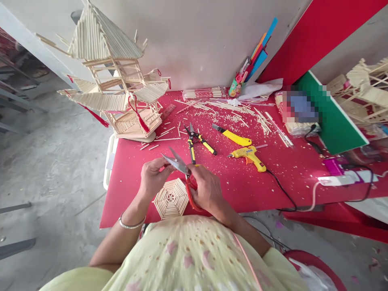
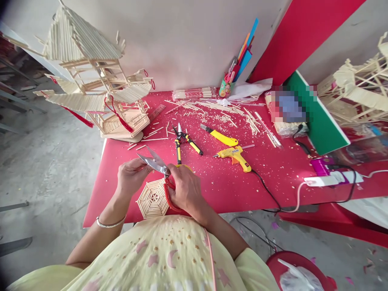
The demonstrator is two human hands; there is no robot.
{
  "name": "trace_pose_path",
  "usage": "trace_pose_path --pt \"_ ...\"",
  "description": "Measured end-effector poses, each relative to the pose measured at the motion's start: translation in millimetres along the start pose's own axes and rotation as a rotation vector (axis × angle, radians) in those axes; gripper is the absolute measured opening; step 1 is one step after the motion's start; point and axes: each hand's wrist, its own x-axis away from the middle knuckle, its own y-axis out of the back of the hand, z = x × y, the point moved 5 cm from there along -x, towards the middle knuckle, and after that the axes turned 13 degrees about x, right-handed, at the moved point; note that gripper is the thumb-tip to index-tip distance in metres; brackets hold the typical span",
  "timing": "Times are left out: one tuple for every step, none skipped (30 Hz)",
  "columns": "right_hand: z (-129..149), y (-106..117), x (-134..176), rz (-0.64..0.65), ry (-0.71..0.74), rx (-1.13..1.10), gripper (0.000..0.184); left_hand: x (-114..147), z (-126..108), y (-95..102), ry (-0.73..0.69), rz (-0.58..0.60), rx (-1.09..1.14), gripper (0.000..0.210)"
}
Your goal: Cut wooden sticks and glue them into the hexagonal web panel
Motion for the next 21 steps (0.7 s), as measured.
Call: trace_pose_path --pt "0.1 -1.0 0.1 0.001 0.0 -0.01 0.045 0.0 0.6 0.0 -0.009 0.004 -0.007 0.018" --pt "0.3 -2.2 0.2 0.004 0.001 -0.023 0.043 0.0 1.0 -0.1 -0.022 0.012 -0.019 0.017" --pt "0.5 -3.4 0.4 0.011 0.002 -0.036 0.042 -0.1 1.1 -0.2 -0.039 0.021 -0.031 0.015" --pt "0.7 -4.6 0.5 0.02 0.003 -0.048 0.042 -0.2 1.2 -0.3 -0.057 0.029 -0.042 0.013" --pt "1.0 -5.8 0.7 0.031 0.004 -0.057 0.042 -0.3 1.2 -0.3 -0.076 0.035 -0.052 0.012" --pt "1.2 -6.7 0.9 0.044 0.003 -0.063 0.043 -0.4 1.3 -0.2 -0.094 0.04 -0.064 0.01" --pt "1.4 -7.5 1.0 0.057 0.001 -0.068 0.044 -0.4 1.4 -0.1 -0.112 0.046 -0.079 0.01" --pt "1.6 -7.8 1.1 0.067 -0.001 -0.072 0.045 -0.3 1.6 0.1 -0.125 0.05 -0.097 0.009" --pt "1.9 -7.8 1.2 0.073 -0.004 -0.076 0.045 -0.1 2.0 0.5 -0.134 0.049 -0.116 0.009" --pt "2.2 -7.6 1.2 0.078 -0.006 -0.082 0.045 0.1 2.5 1.0 -0.139 0.047 -0.133 0.009" --pt "2.6 -7.3 1.3 0.084 -0.008 -0.092 0.045 0.4 3.1 1.4 -0.14 0.044 -0.147 0.009" --pt "3.0 -6.9 1.3 0.086 -0.009 -0.103 0.044 0.8 3.7 1.9 -0.139 0.042 -0.157 0.01" --pt "3.4 -6.5 1.3 0.088 -0.01 -0.116 0.043 1.0 4.3 2.2 -0.134 0.04 -0.164 0.01" --pt "3.8 -6.2 1.3 0.088 -0.012 -0.127 0.043 1.3 4.8 2.4 -0.128 0.039 -0.166 0.009" --pt "4.1 -5.9 1.3 0.089 -0.013 -0.137 0.042 1.4 5.1 2.3 -0.121 0.042 -0.163 0.009" --pt "4.4 -5.7 1.2 0.088 -0.014 -0.144 0.042 1.4 5.4 2.1 -0.115 0.047 -0.157 0.009" --pt "4.6 -5.8 1.2 0.09 -0.015 -0.149 0.043 1.4 5.5 1.9 -0.111 0.051 -0.149 0.009" --pt "4.7 -6.1 1.3 0.095 -0.015 -0.152 0.045 1.2 5.6 1.8 -0.108 0.055 -0.142 0.009" --pt "4.7 -6.5 1.3 0.101 -0.015 -0.152 0.046 1.0 5.6 1.8 -0.109 0.056 -0.138 0.008" --pt "4.6 -7.0 1.4 0.107 -0.016 -0.148 0.048 0.8 5.6 1.8 -0.112 0.056 -0.139 0.008" --pt "4.3 -7.5 1.4 0.113 -0.016 -0.142 0.049 0.6 5.7 2.0 -0.117 0.053 -0.145 0.008"
